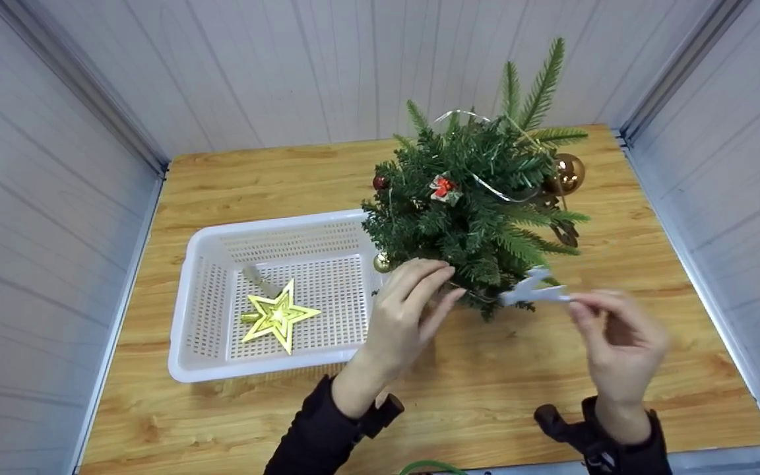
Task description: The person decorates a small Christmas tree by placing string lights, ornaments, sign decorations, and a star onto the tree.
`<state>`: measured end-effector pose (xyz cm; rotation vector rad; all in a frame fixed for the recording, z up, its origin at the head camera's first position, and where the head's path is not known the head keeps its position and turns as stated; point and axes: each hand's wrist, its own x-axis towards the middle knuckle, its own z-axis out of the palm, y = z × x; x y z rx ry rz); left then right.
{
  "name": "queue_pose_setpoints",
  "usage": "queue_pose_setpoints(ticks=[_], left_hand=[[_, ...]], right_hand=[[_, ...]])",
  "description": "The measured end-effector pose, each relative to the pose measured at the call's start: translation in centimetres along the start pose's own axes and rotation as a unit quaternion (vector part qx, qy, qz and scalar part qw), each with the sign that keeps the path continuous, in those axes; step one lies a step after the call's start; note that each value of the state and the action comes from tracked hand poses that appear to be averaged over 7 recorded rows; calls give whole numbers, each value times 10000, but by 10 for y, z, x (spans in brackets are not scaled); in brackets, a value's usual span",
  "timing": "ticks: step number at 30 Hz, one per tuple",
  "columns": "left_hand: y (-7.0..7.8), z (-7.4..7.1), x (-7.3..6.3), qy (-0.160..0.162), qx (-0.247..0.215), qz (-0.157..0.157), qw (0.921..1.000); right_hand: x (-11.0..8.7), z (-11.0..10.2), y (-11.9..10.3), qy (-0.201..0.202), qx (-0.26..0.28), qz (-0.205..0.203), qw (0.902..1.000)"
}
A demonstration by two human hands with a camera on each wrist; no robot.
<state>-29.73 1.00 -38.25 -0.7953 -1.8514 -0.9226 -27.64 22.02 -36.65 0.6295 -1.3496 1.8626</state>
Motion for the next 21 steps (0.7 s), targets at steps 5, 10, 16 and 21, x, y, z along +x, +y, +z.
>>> queue_pose_setpoints(ticks=[5, 10, 16, 21], left_hand=[[-1, 0, -3, -61, 2, 66, 10000], [-2, 1, -6, -91, -67, 105, 9999], [-2, 1, -7, -76, -184, 121, 9997], [-1, 0, -7, -91, -192, 176, 9996]], right_hand=[[4, 7, 6, -954, -887, 274, 9911], [14, 14, 12, -888, -1374, 323, 9860], [19, 17, 22, -807, -2313, 344, 9689], [17, 11, 32, -812, -3412, 394, 9356]])
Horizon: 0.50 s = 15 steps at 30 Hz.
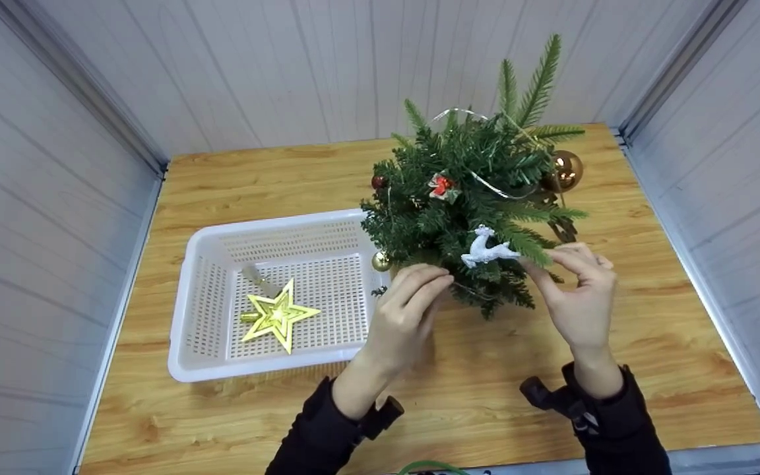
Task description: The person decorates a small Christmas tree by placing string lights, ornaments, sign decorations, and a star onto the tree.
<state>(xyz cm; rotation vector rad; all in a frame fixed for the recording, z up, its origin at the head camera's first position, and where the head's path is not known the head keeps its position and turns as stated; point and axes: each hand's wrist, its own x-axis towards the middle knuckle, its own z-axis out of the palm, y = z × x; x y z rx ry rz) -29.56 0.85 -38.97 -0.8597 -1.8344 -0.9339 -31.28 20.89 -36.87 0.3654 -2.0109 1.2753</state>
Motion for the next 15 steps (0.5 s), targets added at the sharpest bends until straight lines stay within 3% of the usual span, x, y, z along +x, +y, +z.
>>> queue_pose_setpoints(ticks=[4, 8, 15], left_hand=[[1, -1, 1, -116, 32, 10, 9999], [3, -1, 4, -191, 63, -14, 9998], [4, -1, 5, -227, 142, 41, 9996]], right_hand=[[-1, 0, 0, -96, -642, -79, 9979], [-2, 1, -5, -483, -1250, -390, 9902], [-2, 7, -11, -949, -1418, -695, 9829]])
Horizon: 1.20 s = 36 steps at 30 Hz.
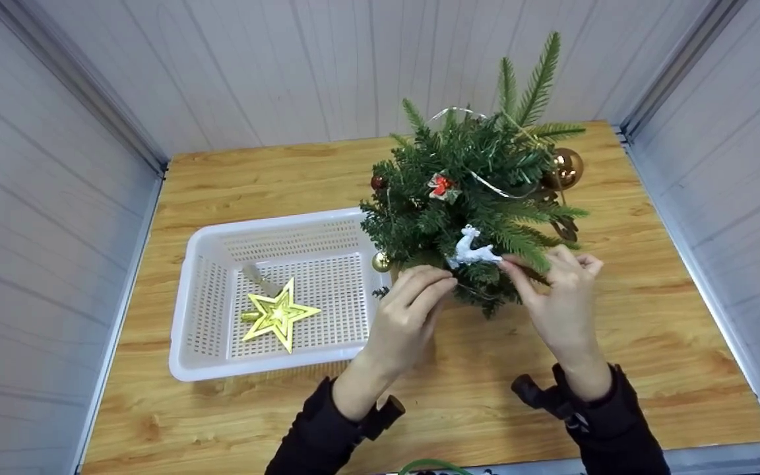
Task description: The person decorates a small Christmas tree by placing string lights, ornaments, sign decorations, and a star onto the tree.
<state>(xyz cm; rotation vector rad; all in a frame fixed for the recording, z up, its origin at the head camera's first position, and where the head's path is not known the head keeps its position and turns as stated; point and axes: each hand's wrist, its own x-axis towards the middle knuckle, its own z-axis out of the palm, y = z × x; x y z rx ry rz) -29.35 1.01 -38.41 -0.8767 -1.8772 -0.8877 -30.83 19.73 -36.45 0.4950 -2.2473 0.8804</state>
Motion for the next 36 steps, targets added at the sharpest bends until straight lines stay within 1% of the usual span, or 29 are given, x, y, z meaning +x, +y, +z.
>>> queue_pose_setpoints(ticks=[3, 6, 9, 11, 14, 17, 18, 20, 22, 23, 25, 27, 29, 30, 32, 34, 36], left_hand=[[-1, 0, -1, 28, 9, 9, 10000], [-1, 0, -2, 42, 29, -4, 10000], [0, -1, -1, 3, 91, -14, 10000], [1, -2, 2, -39, 142, -23, 9999], [2, -4, 10, -68, 266, 26, 9996], [3, -7, 24, -102, 567, 202, 9981], [4, -8, 30, -147, 703, 254, 9971], [4, -9, 42, -372, 1025, 338, 9935], [4, -7, 55, -803, 1407, 355, 9862], [4, -5, 61, -1095, 1637, 345, 9798], [4, 0, 70, -1716, 2099, 304, 9621], [5, 5, 77, -2249, 2526, 213, 9408], [6, 10, 80, -2598, 2881, 65, 9216], [7, 12, 81, -2697, 3007, -24, 9148], [7, 17, 81, -2770, 3206, -203, 9056], [8, 21, 80, -2732, 3338, -346, 9015], [8, 24, 80, -2652, 3396, -446, 9013]], right_hand=[[-1, 1, 0, -144, 15, -98, 9998], [-2, 2, 2, -238, 113, -98, 9996], [-2, 2, 2, -263, 167, -85, 9995], [-2, 3, 2, -184, 197, -74, 9996], [-3, 5, 3, 15, 212, -71, 9997], [-4, 6, 3, 191, 268, -97, 9994], [-4, 6, 3, 224, 291, -103, 9993], [-5, 7, 3, 263, 344, -103, 9990], [-6, 7, 3, 299, 381, -65, 9988], [-6, 7, 3, 325, 392, -41, 9987], [-6, 7, 4, 361, 415, 6, 9985], [-7, 7, 4, 397, 413, 21, 9984], [-7, 7, 4, 409, 405, 17, 9983], [-7, 7, 4, 398, 411, 16, 9984], [-7, 7, 4, 359, 433, 0, 9984], [-7, 7, 5, 320, 450, -11, 9985], [-7, 7, 4, 303, 490, -30, 9983]])
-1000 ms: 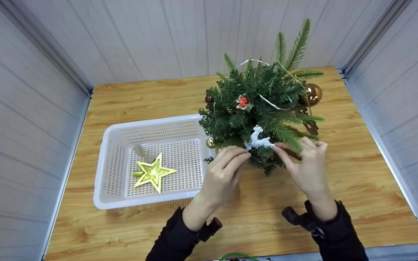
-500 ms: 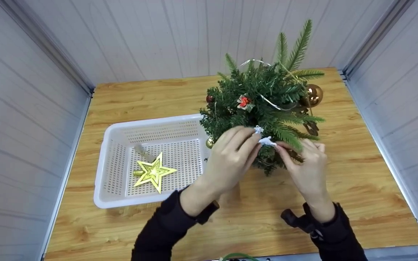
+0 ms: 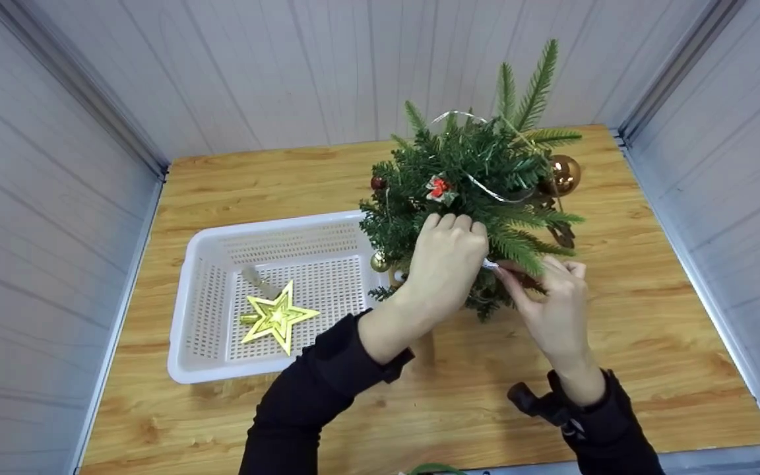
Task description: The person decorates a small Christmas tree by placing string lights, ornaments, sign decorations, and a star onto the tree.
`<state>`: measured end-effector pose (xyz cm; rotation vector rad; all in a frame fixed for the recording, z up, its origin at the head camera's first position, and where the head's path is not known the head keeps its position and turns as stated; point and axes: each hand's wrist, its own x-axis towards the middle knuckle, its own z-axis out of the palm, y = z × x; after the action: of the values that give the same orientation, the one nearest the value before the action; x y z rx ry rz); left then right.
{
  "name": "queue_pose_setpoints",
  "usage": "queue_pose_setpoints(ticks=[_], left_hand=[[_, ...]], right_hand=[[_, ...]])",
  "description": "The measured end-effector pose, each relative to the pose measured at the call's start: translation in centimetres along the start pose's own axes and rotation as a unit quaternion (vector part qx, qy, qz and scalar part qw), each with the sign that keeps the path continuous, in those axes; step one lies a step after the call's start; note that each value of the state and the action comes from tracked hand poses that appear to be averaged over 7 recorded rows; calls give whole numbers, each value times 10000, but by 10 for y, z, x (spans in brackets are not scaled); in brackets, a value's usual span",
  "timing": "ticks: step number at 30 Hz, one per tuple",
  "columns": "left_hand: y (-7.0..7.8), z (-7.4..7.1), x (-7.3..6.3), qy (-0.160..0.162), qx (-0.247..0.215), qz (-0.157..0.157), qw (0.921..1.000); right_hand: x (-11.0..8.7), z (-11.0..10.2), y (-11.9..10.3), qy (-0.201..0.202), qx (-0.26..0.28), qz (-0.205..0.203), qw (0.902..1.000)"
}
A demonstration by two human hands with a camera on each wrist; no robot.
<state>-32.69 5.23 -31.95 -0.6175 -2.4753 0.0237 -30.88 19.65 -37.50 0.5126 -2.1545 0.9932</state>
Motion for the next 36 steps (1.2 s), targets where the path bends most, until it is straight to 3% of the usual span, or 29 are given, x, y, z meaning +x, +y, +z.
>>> queue_pose_setpoints(ticks=[4, 9, 20, 26, 36], left_hand=[[1, -2, 3, 1, -146, -190, 9997], [-2, -13, 15, -494, -547, -367, 9966], [-12, -27, 37, -1406, -1536, -603, 9762], [-13, -32, 41, -1458, -1529, -563, 9758], [-4, -30, 36, -1039, -969, -362, 9892]], right_hand=[[1, 1, -1, 22, 61, -14, 10000], [2, 0, -2, 43, 120, -73, 9999], [2, -2, -4, -11, 29, -204, 9998], [2, 2, -4, 350, -101, -108, 9993], [4, 9, -10, 328, -428, -141, 9984]])
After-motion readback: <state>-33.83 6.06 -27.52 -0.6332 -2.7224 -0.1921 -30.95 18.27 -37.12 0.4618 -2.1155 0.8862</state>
